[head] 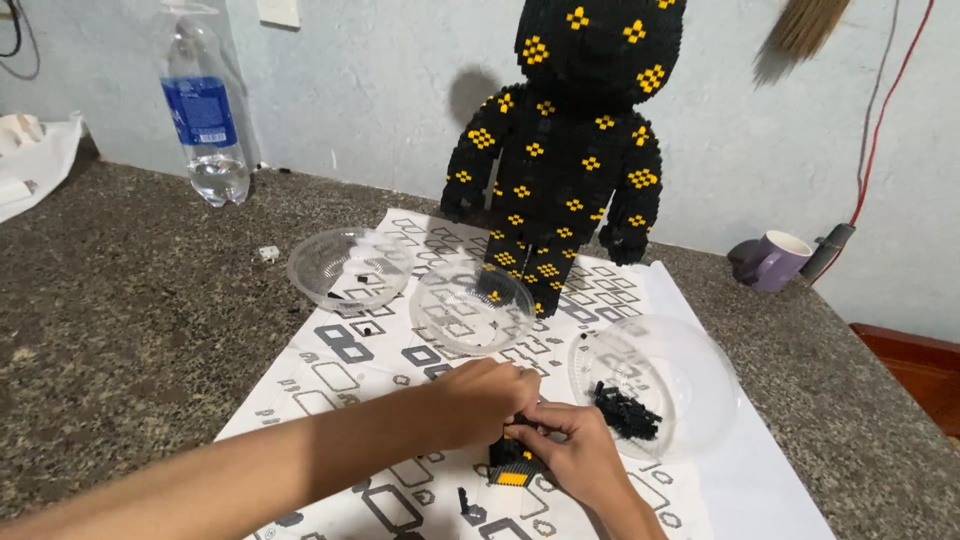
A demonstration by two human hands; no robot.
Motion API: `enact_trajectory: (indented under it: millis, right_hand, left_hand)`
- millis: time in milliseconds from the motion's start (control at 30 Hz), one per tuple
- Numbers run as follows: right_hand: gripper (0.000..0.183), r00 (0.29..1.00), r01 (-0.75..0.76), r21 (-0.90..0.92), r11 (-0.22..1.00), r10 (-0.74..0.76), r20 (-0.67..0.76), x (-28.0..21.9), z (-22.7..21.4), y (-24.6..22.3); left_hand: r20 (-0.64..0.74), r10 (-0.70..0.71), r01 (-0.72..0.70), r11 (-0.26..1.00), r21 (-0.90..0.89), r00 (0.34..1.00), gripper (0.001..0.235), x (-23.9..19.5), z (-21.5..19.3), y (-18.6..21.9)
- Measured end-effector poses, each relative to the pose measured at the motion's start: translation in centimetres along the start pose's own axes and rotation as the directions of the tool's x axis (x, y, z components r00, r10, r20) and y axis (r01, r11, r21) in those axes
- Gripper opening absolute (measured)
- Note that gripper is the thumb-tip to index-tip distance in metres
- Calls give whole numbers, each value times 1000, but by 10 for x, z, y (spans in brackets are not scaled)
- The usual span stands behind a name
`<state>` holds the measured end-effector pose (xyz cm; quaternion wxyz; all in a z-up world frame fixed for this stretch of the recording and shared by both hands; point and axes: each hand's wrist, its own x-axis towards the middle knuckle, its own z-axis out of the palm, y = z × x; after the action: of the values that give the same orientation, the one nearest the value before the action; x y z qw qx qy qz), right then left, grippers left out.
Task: Assembling a large black and yellow toy figure using small building blocks on a workspace.
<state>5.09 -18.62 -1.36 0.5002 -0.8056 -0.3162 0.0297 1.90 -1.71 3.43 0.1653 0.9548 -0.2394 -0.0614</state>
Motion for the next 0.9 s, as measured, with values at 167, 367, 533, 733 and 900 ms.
enact_trajectory:
  millis: [167, 367, 533, 733, 900]
  right_hand:
    - [15, 1000, -30, -30, 999, 29, -12, 0, 1, 9]
    - [23, 997, -80, 9, 997, 80, -19, 1, 0, 11]
    - [25, 913, -407, 215, 888, 394, 105, 1, -6, -14]
    - [28, 843, -536, 407, 740, 493, 214, 1, -6, -27]
    - [24, 767, -601, 499, 624, 626, 141, 4, -3, -14]
  left_hand:
    - [-156, 96, -90, 995, 48, 983, 25, 2, 25, -16]
    - [-203, -26, 1, 992, -126, 979, 22, 0, 26, -24]
    - [-41, -230, 197, 900, -388, 972, 31, -12, -8, -4]
    - [-108, -245, 181, 894, -411, 964, 13, -6, -3, -7]
    - [-97, -139, 113, 965, -235, 985, 14, 4, 9, -17]
